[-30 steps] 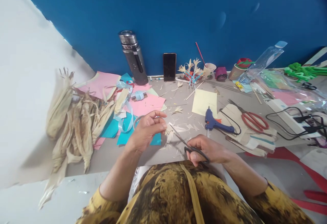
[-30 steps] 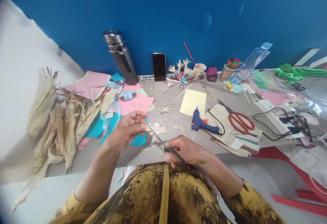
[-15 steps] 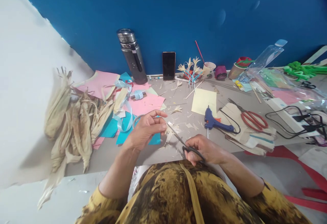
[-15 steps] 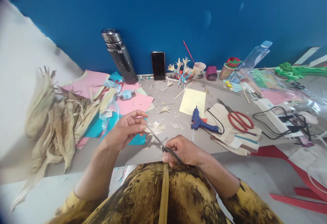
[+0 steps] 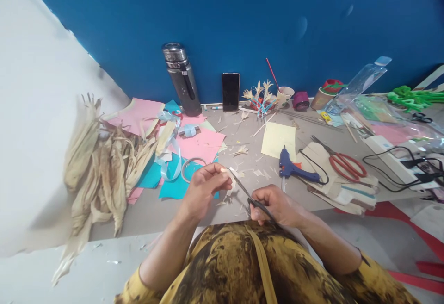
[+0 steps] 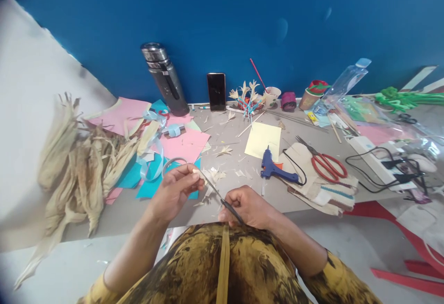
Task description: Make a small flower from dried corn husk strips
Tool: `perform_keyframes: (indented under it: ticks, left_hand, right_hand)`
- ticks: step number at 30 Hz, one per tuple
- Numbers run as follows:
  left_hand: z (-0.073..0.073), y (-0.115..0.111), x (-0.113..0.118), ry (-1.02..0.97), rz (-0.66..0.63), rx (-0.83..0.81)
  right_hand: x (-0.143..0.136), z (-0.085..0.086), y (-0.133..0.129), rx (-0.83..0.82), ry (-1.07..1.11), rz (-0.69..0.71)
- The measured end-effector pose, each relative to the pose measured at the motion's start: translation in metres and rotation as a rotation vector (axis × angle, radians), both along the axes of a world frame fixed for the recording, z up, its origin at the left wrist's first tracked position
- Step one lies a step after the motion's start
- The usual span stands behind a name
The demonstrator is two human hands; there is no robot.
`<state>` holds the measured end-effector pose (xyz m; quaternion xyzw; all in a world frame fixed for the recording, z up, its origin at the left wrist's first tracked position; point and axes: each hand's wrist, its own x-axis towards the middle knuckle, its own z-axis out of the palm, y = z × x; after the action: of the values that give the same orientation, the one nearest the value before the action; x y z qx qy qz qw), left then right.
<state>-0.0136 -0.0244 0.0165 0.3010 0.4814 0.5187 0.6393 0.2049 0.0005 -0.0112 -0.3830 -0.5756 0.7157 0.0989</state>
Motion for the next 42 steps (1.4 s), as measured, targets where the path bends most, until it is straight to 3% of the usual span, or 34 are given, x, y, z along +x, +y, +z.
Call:
perform_keyframes:
  ticks: [16, 31, 35, 42]
  left_hand:
    - [0.002, 0.008, 0.001, -0.042, -0.036, -0.021]
    - [0.003, 0.015, -0.006, -0.001, -0.13, -0.014]
    - [0.0, 0.016, -0.007, -0.046, -0.182, -0.031]
    - [-0.002, 0.014, -0.006, -0.093, -0.156, -0.058]
  right_hand:
    - [0.003, 0.0, -0.001, 0.044, 0.026, 0.05]
    - [0.002, 0.0, -0.001, -0.073, -0.019, -0.02]
    - [0.005, -0.004, -0.002, -0.073, -0.014, -0.013]
    - [0.009, -0.012, -0.003, -0.043, 0.074, 0.015]
